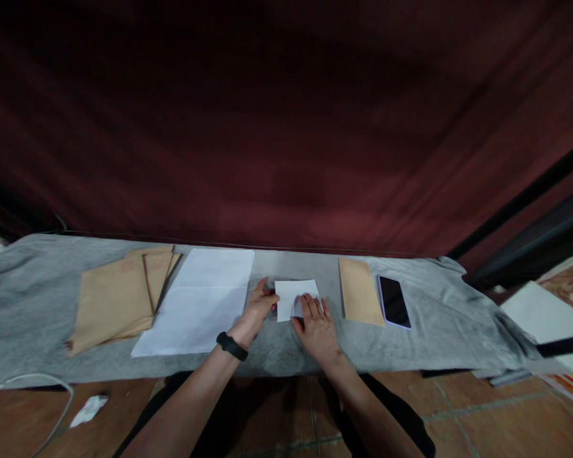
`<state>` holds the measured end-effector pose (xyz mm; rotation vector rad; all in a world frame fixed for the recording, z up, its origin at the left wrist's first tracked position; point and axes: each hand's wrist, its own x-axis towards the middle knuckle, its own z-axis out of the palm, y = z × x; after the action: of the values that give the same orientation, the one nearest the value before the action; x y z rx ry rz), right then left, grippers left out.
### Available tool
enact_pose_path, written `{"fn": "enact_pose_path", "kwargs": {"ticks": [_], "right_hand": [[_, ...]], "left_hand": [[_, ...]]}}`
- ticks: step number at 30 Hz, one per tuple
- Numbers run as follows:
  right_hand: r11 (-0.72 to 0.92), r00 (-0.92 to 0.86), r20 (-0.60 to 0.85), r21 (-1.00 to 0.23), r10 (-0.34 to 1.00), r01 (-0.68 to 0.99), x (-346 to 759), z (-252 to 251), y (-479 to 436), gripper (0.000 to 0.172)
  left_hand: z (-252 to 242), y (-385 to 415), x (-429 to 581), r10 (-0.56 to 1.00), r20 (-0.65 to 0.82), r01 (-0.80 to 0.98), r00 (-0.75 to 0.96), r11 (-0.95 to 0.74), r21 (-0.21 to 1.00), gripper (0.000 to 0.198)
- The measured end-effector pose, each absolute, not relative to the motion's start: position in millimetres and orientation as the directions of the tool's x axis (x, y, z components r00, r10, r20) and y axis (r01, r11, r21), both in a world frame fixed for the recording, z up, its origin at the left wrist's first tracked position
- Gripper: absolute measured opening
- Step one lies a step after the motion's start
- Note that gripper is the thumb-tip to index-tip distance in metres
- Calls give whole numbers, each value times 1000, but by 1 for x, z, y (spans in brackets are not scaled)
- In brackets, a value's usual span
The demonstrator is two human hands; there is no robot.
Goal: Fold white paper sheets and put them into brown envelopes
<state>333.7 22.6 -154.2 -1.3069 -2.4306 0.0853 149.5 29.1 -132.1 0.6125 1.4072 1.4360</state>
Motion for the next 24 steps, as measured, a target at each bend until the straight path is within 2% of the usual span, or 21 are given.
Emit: {"fn": "enact_pose_path", "kwargs": {"ticks": [2, 4, 7, 10, 13, 15, 17, 19, 21, 24], "right_hand": [[554, -491, 276, -242, 827, 797, 333, -150, 26, 50], [551, -488, 270, -264, 830, 792, 336, -144, 31, 50], [617, -543, 295, -315, 786, 721, 342, -133, 37, 63], [675, -593, 323, -365, 738, 642, 346, -124, 35, 74], [635, -537, 341, -474, 771, 610, 345, -120, 33, 62], [534, -422, 340, -654, 840, 536, 345, -118, 37, 48], [349, -229, 282, -870, 932, 349, 345, -118, 43, 37], [150, -71, 146, -988, 987, 48, 345, -119, 48, 35], [4, -23, 9, -975, 1000, -223, 343, -124, 48, 35], [-141, -60, -127, -913, 990, -383, 341, -133, 42, 33]], "left_hand": [[-124, 27, 154, 880, -315, -317, -355, 203, 926, 73], [-115, 25, 157, 901, -270, -323, -339, 157, 933, 65], [-105, 23, 158, 925, -169, -311, -341, 58, 949, 60], [-100, 23, 156, 929, -167, -351, -329, 44, 935, 56], [-96, 24, 155, 953, -169, -406, -251, 55, 912, 51], [-95, 23, 155, 962, -160, -418, -223, 53, 907, 51], [-97, 22, 156, 946, -189, -386, -262, 77, 919, 51], [-103, 19, 161, 915, -267, -336, -303, 159, 928, 57], [-112, 17, 167, 903, -326, -338, -279, 225, 914, 70], [-126, 18, 175, 925, -304, -391, -227, 200, 898, 82]]}}
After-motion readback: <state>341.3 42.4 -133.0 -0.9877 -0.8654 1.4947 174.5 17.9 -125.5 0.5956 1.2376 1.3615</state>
